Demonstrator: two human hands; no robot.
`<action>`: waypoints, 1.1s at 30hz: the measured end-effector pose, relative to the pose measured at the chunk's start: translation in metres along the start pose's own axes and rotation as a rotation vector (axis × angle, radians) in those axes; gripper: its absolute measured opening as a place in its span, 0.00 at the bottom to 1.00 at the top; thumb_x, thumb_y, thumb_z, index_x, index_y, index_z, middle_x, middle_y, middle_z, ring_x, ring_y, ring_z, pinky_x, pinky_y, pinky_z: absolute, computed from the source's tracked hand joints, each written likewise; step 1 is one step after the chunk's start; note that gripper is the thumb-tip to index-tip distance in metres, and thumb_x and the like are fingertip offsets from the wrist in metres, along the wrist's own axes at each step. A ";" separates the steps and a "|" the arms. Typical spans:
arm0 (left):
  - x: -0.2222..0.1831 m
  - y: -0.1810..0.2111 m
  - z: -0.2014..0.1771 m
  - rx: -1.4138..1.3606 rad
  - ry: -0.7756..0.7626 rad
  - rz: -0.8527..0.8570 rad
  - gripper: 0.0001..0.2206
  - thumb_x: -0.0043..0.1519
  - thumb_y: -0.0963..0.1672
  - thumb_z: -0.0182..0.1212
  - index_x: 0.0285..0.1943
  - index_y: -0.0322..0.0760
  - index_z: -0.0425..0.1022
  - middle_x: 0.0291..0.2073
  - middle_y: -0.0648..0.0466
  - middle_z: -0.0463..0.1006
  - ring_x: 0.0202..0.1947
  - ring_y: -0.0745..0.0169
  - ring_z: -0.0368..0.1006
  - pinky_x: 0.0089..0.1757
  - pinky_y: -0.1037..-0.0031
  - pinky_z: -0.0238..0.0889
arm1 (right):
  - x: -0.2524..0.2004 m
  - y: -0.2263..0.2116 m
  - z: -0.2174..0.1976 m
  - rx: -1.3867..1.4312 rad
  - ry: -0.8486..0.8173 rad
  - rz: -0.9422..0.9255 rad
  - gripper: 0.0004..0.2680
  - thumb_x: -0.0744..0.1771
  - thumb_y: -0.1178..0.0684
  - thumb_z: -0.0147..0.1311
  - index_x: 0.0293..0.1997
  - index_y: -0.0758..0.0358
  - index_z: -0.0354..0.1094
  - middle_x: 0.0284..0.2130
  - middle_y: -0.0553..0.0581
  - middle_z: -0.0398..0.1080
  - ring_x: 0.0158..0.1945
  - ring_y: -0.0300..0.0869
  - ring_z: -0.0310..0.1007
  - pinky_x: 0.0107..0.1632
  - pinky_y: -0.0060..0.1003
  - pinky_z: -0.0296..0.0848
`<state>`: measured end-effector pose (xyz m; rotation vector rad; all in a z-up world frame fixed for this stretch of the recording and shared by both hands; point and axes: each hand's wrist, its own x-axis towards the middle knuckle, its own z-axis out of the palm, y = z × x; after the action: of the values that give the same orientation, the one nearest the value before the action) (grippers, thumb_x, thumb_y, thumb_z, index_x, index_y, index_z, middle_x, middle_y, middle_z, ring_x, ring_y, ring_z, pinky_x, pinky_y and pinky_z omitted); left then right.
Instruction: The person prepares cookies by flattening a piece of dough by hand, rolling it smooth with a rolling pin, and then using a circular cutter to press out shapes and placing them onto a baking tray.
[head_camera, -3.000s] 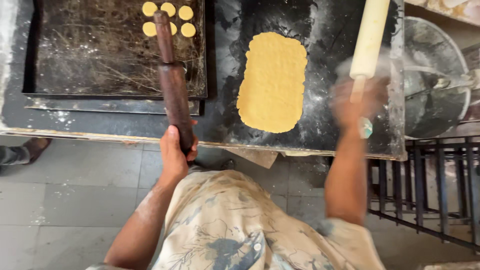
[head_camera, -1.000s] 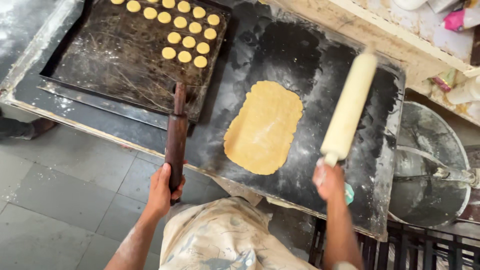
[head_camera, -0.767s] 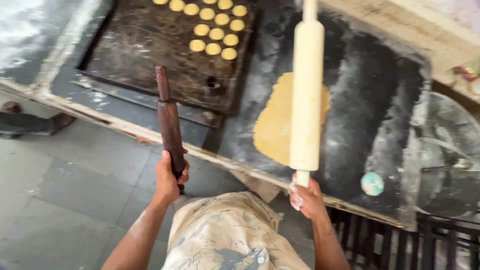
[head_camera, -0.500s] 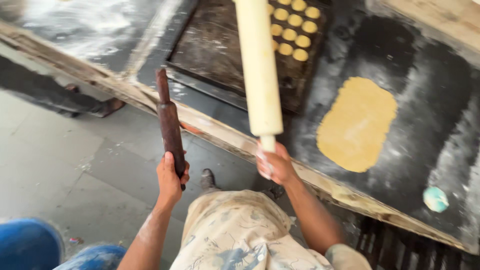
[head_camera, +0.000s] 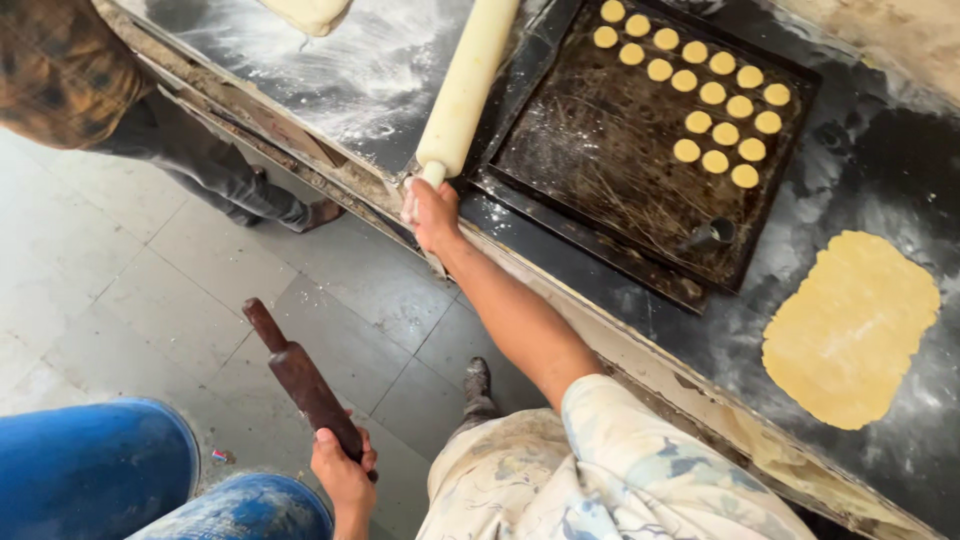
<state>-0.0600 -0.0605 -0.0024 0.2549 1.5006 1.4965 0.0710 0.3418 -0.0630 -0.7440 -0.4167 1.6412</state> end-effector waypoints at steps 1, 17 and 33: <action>0.000 0.004 -0.005 0.025 0.007 0.020 0.27 0.70 0.57 0.41 0.56 0.29 0.66 0.20 0.49 0.68 0.12 0.67 0.55 0.18 0.74 0.49 | 0.003 0.015 -0.006 -0.015 0.005 -0.045 0.04 0.65 0.59 0.56 0.35 0.65 0.63 0.19 0.50 0.62 0.16 0.36 0.58 0.17 0.33 0.54; 0.077 0.025 0.091 0.356 -0.336 0.260 0.21 0.69 0.52 0.54 0.58 0.30 0.70 0.24 0.54 0.73 0.20 0.70 0.65 0.23 0.77 0.57 | -0.184 -0.093 -0.065 -0.542 -0.242 0.339 0.18 0.72 0.43 0.43 0.67 0.64 0.60 0.53 0.64 0.74 0.52 0.48 0.75 0.50 0.45 0.75; -0.120 -0.033 0.370 1.224 -1.587 0.838 0.30 0.53 0.63 0.63 0.55 0.45 0.79 0.33 0.46 0.84 0.32 0.42 0.82 0.34 0.56 0.73 | -0.498 -0.363 -0.233 -0.479 0.727 -0.884 0.18 0.72 0.51 0.50 0.71 0.59 0.52 0.57 0.67 0.68 0.52 0.52 0.77 0.49 0.47 0.79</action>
<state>0.2842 0.0879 0.1061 2.3100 0.6328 0.1961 0.5292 -0.0949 0.1192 -1.2203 -0.5055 0.3842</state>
